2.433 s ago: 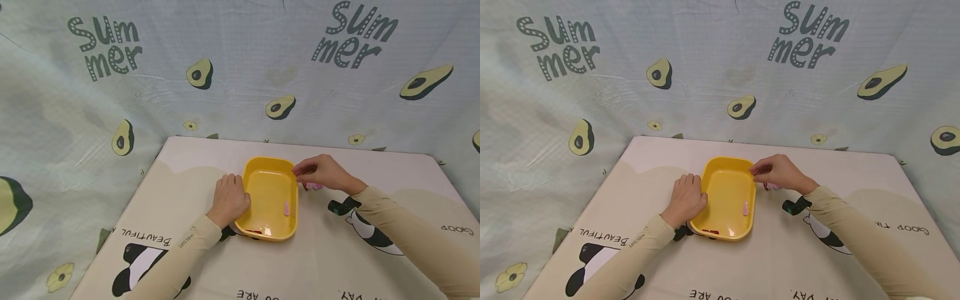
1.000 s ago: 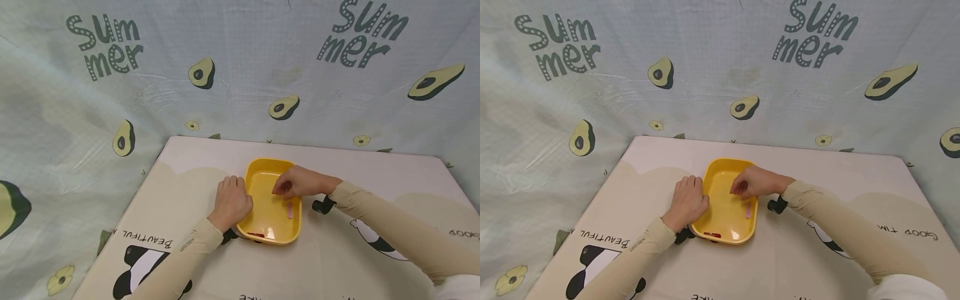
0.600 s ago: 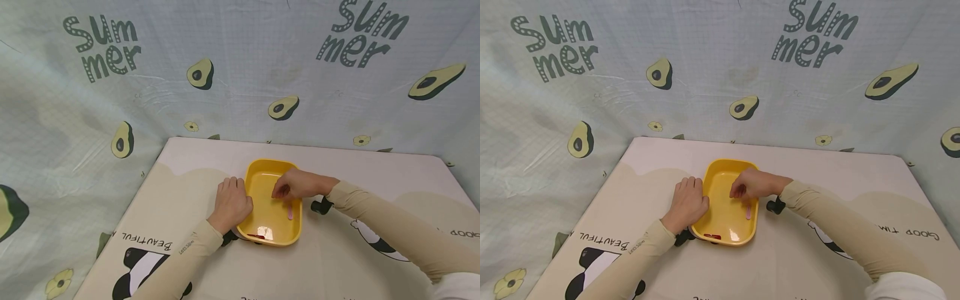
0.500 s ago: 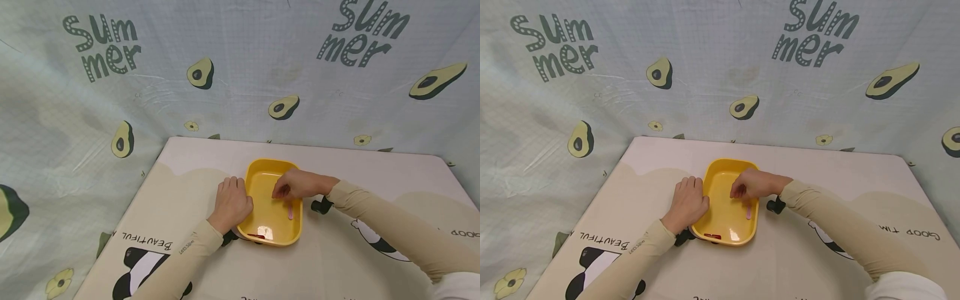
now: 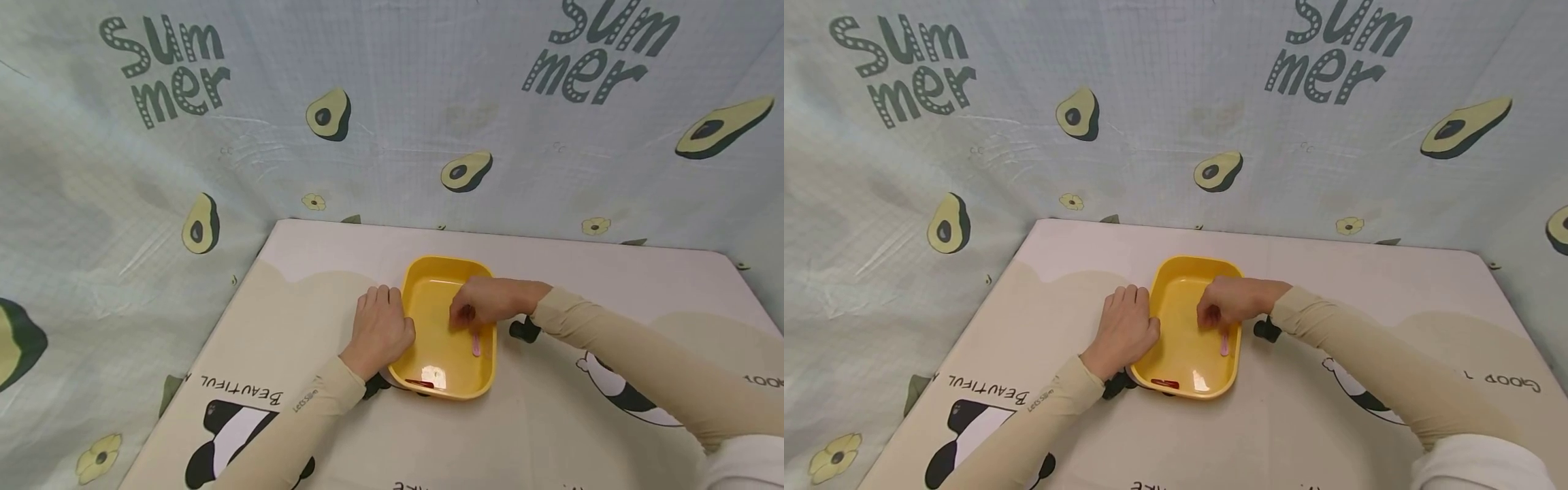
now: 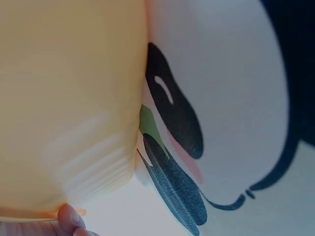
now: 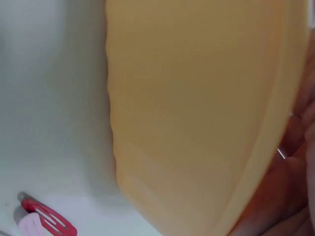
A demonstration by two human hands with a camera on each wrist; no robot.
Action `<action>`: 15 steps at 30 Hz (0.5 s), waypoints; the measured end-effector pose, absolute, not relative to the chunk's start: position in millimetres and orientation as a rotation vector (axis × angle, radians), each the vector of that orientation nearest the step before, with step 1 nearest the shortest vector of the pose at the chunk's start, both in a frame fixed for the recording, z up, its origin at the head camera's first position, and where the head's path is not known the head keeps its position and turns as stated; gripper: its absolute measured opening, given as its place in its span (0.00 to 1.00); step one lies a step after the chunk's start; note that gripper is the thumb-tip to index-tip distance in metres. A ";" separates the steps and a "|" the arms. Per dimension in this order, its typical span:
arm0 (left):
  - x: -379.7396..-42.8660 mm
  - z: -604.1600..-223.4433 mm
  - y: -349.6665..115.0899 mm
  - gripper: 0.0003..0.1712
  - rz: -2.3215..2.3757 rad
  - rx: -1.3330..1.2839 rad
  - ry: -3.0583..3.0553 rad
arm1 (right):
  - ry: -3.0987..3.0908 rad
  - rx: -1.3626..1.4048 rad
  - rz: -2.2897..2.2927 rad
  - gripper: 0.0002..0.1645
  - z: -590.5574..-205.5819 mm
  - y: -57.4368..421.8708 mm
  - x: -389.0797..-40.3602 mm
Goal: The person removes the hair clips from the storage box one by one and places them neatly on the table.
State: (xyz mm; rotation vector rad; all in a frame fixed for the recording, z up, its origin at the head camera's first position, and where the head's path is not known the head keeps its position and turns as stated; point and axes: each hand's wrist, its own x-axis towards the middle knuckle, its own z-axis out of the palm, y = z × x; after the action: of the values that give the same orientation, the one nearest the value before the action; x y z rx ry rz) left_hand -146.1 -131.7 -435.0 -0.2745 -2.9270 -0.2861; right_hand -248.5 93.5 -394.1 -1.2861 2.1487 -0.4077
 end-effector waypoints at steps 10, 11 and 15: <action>-146.3 -434.5 -132.9 0.10 -0.294 -0.272 -2.924 | 2.075 -1.272 -0.271 0.08 -395.5 83.1 -250.8; -146.4 -434.4 -132.7 0.10 -0.298 -0.270 -2.928 | 2.068 -1.267 -0.260 0.08 -396.0 82.7 -250.9; -147.7 -435.8 -132.5 0.10 -0.298 -0.274 -2.933 | 2.038 -1.268 -0.232 0.09 -397.4 82.0 -251.1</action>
State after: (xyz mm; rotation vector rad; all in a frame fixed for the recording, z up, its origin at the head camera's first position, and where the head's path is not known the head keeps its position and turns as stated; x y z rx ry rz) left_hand -147.7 -132.5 -435.8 -0.2743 -2.9325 -0.2979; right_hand -251.1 82.0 -397.4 -1.2683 2.0382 -0.2322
